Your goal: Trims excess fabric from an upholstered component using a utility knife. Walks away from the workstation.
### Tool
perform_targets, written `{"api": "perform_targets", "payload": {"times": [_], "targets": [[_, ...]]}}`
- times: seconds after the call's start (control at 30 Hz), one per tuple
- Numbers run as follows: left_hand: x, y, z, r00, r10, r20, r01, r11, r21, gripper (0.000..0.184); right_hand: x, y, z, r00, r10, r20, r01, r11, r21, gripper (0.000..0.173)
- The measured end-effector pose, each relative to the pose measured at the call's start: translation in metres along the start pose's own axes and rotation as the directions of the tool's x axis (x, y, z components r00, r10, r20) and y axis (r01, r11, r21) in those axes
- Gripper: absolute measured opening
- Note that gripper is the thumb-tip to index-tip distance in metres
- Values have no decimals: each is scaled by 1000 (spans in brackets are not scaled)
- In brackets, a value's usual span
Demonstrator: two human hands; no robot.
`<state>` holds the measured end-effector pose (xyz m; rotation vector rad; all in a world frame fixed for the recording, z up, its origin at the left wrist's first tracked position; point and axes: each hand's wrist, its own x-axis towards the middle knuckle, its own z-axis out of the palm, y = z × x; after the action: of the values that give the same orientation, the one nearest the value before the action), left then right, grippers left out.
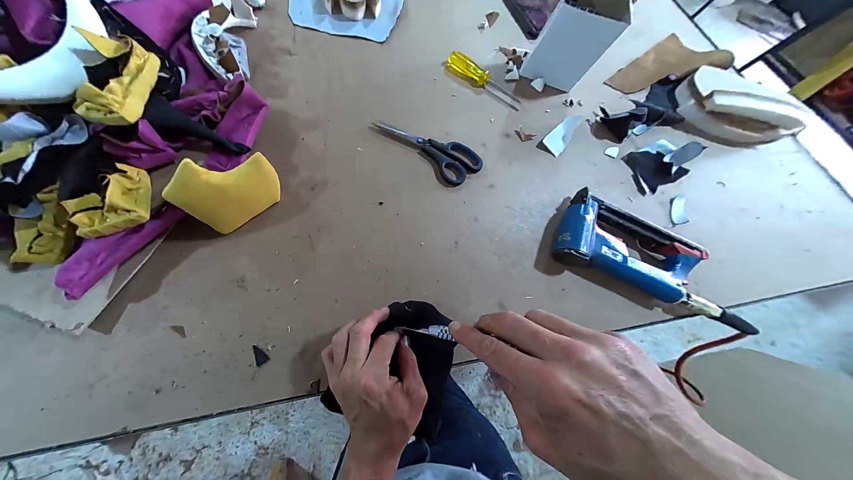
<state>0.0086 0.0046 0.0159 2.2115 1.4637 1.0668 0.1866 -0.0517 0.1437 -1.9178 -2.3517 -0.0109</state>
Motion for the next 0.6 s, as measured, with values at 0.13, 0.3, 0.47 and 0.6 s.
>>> {"api": "perform_targets", "payload": {"times": [0.13,0.3,0.47,0.6], "targets": [[-1,-2,0,999,23,-27,-24,999,-24,23,6,-24,-11,999,2,50,4,993,-117,41],[-2,-3,3,998,30,-48,-31,999,-36,21,9,-48,-15,988,95,122,-74,984,-165,41],[-4,-5,3,997,45,-62,-48,998,-46,21,10,-52,-9,982,166,94,-155,981,-120,41],[-3,-4,3,998,18,-61,-21,998,-51,22,9,-64,-22,944,250,215,-235,967,-96,40]]}}
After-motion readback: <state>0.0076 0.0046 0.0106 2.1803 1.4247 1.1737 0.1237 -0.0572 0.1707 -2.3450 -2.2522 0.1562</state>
